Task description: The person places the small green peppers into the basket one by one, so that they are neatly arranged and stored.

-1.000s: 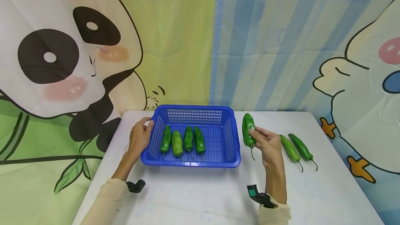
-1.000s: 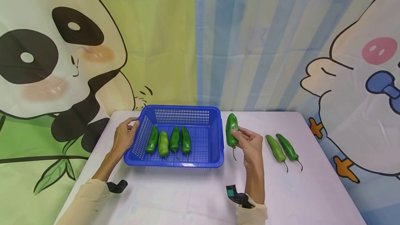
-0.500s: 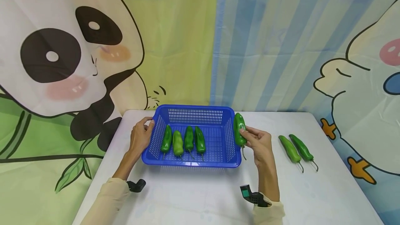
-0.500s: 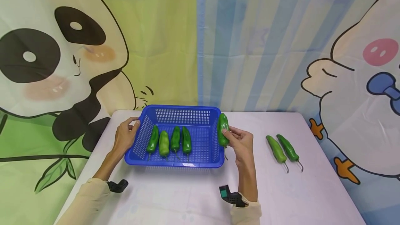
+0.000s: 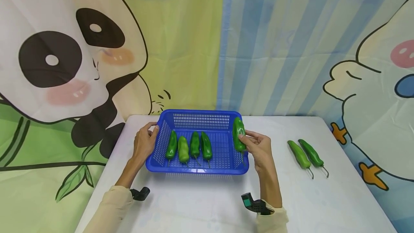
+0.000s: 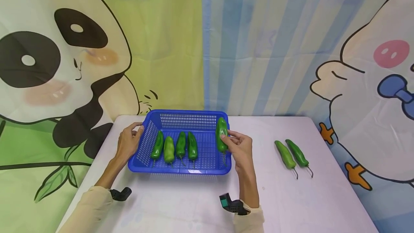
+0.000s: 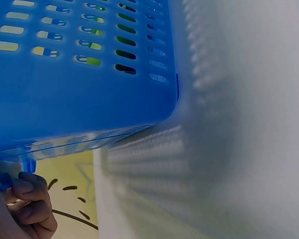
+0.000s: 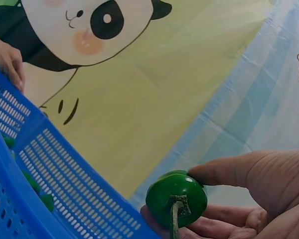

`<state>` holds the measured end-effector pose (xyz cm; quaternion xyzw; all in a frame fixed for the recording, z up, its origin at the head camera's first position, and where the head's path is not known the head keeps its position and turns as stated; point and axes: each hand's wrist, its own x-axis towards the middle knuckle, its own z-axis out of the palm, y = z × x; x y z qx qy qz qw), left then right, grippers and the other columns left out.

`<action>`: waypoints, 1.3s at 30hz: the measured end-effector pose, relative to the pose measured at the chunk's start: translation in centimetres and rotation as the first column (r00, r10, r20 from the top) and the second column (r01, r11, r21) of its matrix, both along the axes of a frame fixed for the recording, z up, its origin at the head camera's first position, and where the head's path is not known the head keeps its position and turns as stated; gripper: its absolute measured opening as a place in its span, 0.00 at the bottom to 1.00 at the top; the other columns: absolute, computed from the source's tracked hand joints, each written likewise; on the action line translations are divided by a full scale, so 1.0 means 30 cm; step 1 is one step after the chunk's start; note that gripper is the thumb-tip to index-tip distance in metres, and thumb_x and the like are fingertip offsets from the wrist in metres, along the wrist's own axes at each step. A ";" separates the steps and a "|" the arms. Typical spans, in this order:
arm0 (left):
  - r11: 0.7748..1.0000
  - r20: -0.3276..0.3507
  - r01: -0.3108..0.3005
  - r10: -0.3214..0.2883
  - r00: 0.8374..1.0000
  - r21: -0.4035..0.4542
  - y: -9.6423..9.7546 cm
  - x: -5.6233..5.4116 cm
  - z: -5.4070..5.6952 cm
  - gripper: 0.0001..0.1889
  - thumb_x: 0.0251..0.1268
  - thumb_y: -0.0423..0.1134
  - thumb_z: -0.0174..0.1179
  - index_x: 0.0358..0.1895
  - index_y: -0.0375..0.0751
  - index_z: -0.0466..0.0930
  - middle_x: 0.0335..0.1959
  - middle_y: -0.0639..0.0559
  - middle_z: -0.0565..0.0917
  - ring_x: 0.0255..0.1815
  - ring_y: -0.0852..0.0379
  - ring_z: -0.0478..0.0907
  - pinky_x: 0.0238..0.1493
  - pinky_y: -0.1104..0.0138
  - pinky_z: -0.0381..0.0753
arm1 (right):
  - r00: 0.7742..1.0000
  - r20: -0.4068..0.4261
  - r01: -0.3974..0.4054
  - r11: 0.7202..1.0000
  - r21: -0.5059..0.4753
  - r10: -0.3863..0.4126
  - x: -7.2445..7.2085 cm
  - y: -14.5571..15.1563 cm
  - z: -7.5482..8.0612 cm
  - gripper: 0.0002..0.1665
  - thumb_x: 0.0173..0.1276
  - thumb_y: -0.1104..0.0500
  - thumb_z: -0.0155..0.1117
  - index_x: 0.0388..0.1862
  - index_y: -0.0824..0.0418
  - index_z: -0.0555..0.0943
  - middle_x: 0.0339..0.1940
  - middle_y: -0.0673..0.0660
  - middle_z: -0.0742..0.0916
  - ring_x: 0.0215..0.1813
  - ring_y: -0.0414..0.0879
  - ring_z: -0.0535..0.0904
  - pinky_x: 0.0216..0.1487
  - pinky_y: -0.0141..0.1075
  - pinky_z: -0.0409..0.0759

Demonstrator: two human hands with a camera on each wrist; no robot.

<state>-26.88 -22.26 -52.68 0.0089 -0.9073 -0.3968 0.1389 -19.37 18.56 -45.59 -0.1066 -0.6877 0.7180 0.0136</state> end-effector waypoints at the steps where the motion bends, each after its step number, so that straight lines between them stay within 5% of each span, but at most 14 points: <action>1: 1.000 0.001 -0.001 0.001 1.000 -0.002 -0.001 0.000 0.000 0.21 0.88 0.46 0.53 0.70 0.36 0.82 0.22 0.43 0.84 0.23 0.52 0.75 0.26 0.63 0.68 | 1.000 -0.001 -0.004 1.000 0.003 0.004 0.000 -0.008 0.000 0.29 0.77 0.62 0.71 0.71 0.76 0.78 0.43 0.56 0.95 0.38 0.38 0.92 0.46 0.30 0.88; 9: 1.000 0.006 -0.004 0.004 1.000 -0.007 -0.003 0.003 0.001 0.21 0.89 0.46 0.53 0.70 0.36 0.81 0.23 0.42 0.85 0.23 0.52 0.76 0.27 0.62 0.69 | 1.000 -0.013 -0.027 0.999 0.023 0.028 -0.023 -0.072 -0.010 0.30 0.75 0.63 0.72 0.71 0.76 0.78 0.56 0.71 0.92 0.44 0.43 0.93 0.46 0.32 0.90; 27: 1.000 -0.017 0.001 -0.001 1.000 -0.014 -0.001 0.002 0.007 0.21 0.88 0.46 0.53 0.69 0.36 0.82 0.21 0.44 0.83 0.21 0.53 0.74 0.25 0.63 0.67 | 0.999 0.034 0.001 0.986 0.166 -0.006 -0.075 -0.157 -0.049 0.25 0.74 0.60 0.74 0.66 0.70 0.85 0.51 0.69 0.94 0.46 0.51 0.94 0.50 0.37 0.90; 39: 1.000 -0.008 -0.002 0.001 1.000 -0.013 -0.004 0.000 -0.001 0.22 0.89 0.47 0.53 0.70 0.36 0.82 0.22 0.44 0.83 0.22 0.53 0.74 0.26 0.62 0.68 | 0.998 -0.018 0.056 0.918 0.393 -0.053 -0.109 -0.242 -0.090 0.21 0.69 0.63 0.77 0.57 0.73 0.88 0.48 0.73 0.93 0.47 0.64 0.94 0.43 0.45 0.92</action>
